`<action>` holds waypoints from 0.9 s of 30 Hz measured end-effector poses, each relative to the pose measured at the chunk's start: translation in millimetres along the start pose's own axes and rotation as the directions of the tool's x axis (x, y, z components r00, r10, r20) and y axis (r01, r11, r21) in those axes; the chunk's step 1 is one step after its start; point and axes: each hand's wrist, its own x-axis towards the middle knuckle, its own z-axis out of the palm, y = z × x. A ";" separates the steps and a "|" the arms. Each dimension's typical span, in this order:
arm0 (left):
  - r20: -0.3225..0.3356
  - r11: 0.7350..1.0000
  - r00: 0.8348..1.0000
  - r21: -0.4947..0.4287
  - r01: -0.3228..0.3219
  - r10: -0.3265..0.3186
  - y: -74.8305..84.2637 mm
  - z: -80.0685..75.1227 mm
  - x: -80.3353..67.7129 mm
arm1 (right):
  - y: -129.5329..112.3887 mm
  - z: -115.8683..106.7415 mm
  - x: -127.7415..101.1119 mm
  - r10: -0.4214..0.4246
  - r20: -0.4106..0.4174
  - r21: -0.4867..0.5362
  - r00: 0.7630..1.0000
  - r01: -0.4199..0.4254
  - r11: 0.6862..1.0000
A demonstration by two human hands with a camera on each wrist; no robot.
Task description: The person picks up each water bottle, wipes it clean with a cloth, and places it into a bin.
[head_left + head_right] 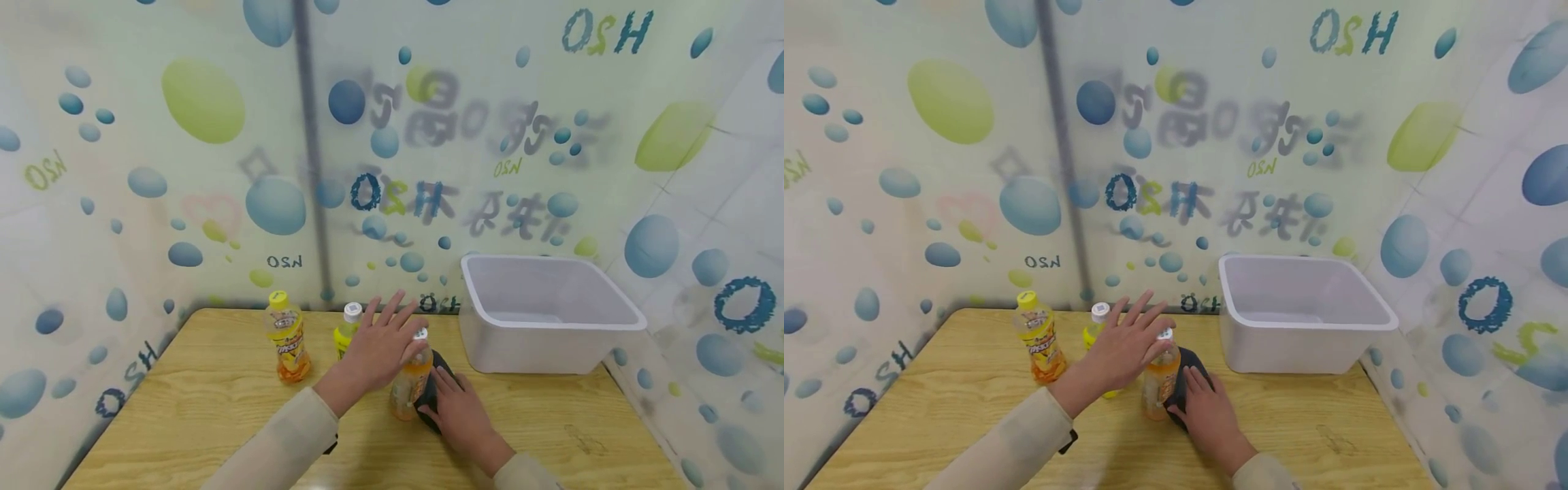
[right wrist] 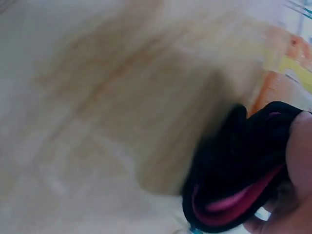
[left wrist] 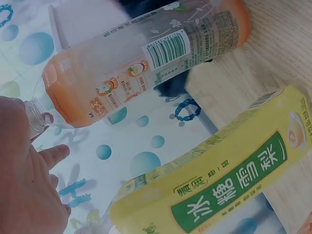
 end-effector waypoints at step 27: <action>-0.004 1.000 1.000 0.011 0.012 -0.012 1.1 -0.9 -1.5 | 10.0 -41.0 5.8 0.084 -0.111 0.146 0.990 -0.067 0.987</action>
